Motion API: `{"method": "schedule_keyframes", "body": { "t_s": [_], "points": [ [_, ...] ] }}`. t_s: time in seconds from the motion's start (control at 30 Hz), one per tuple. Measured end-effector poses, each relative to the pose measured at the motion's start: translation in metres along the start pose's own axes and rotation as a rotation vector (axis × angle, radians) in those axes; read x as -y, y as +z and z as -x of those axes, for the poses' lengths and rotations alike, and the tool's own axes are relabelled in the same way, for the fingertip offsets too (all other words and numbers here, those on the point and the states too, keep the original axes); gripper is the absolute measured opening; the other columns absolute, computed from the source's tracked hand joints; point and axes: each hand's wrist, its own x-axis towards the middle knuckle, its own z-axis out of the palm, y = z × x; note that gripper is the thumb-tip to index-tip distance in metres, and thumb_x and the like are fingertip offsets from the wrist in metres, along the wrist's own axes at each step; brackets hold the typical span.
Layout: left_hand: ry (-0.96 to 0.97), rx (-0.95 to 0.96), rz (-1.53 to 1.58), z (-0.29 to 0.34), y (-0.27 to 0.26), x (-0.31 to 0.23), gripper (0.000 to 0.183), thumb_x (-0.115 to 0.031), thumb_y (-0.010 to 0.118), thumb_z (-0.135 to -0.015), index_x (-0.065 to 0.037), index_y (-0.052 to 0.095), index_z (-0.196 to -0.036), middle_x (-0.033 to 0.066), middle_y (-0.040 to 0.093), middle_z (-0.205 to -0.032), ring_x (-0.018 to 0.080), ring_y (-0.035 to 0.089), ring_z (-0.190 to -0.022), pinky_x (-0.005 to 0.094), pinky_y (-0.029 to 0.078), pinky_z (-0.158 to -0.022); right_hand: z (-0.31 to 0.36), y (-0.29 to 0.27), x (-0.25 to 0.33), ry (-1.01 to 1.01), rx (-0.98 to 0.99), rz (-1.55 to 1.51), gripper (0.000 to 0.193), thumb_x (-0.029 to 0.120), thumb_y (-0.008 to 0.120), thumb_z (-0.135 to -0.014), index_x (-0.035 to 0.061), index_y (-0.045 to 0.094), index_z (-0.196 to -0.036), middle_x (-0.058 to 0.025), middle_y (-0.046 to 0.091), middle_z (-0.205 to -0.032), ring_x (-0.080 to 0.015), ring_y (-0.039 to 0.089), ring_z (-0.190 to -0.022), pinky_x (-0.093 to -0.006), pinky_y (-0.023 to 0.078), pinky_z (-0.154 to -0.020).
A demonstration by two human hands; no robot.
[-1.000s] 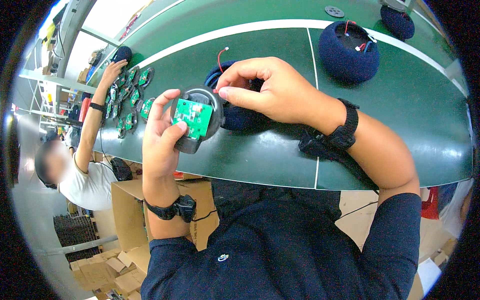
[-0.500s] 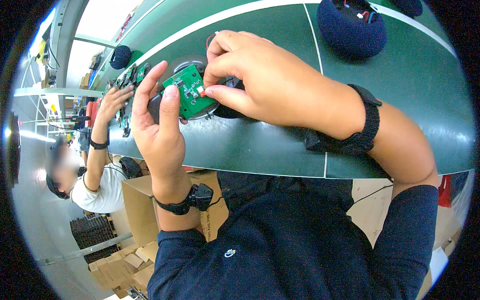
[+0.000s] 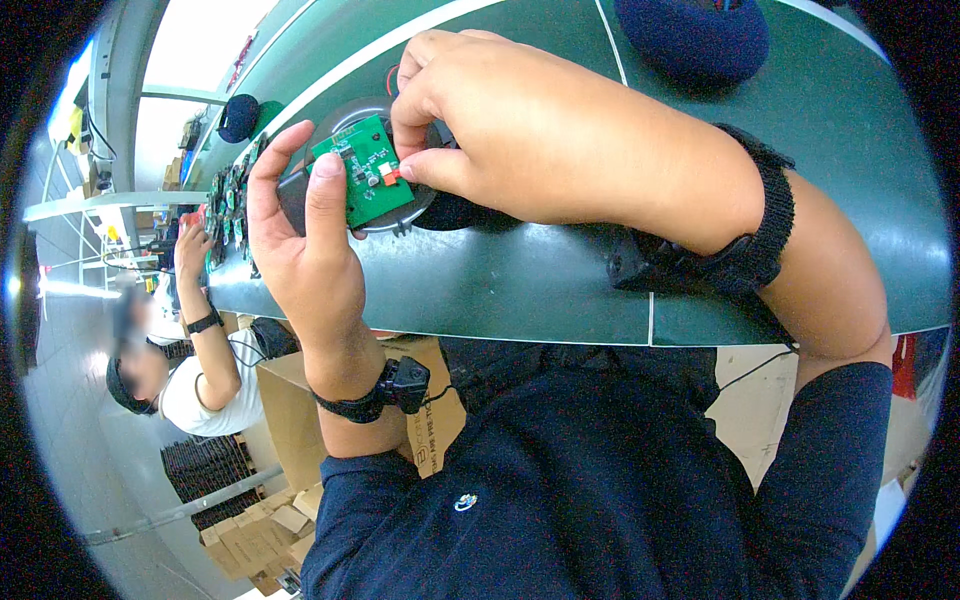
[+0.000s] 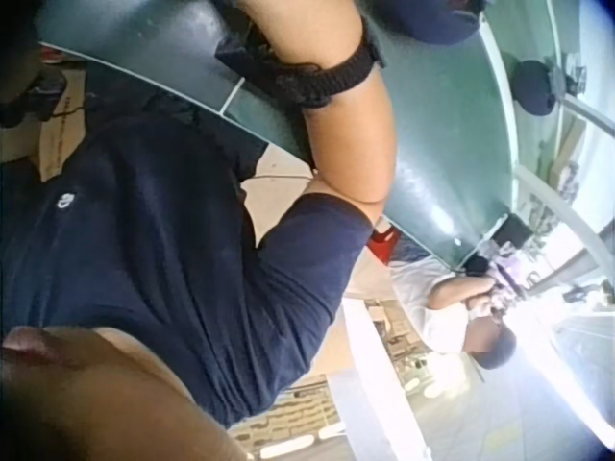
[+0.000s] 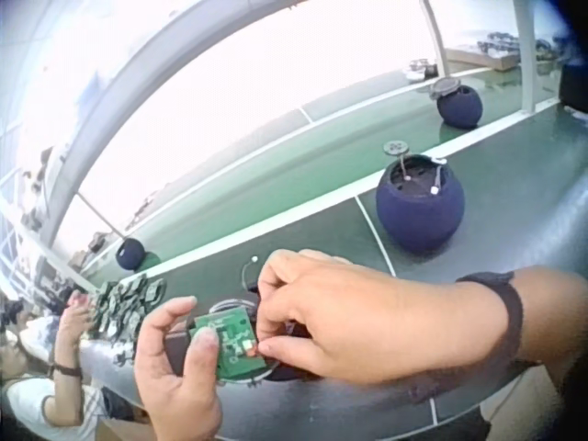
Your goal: Assemble electronic internal components into spherical speaker housings on a production line.
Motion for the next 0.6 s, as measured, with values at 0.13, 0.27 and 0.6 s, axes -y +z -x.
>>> {"method": "schedule_keyframes", "body": {
  "t_s": [0.13,0.27,0.6],
  "points": [
    [-0.050,-0.033,0.062,0.002,0.005,-0.003,0.035,-0.010,0.072,-0.096,-0.002,0.059,-0.128,0.0066,0.067,-0.109,0.0096,0.062,-0.095,0.0242,0.051,-0.083,0.001,-0.001,0.002,-0.016,-0.027,0.023,0.014,0.014,0.076,-0.085,0.0030,0.069,-0.090,-0.0143,0.056,-0.111,-0.0316,0.057,-0.106,-0.0370,0.045,-0.094],
    [-0.062,0.010,0.043,0.004,0.009,0.000,0.036,-0.010,0.072,-0.096,-0.002,0.058,-0.128,0.0064,0.067,-0.109,0.0097,0.062,-0.094,0.0237,0.050,-0.082,0.004,-0.004,0.003,0.066,0.000,0.097,0.013,0.013,0.076,-0.085,0.0031,0.070,-0.089,-0.0142,0.056,-0.111,-0.0315,0.057,-0.105,-0.0372,0.045,-0.094],
    [-0.012,-0.202,0.243,-0.011,0.023,0.025,0.022,-0.015,0.069,-0.099,-0.003,0.062,-0.116,0.0037,0.067,-0.096,0.0074,0.061,-0.084,0.0220,0.050,-0.074,0.001,0.010,-0.012,-0.032,-0.153,-0.102,0.018,0.022,0.078,-0.084,0.0041,0.072,-0.086,-0.0164,0.064,-0.105,-0.0340,0.062,-0.107,-0.0402,0.048,-0.095]
  ]
}}
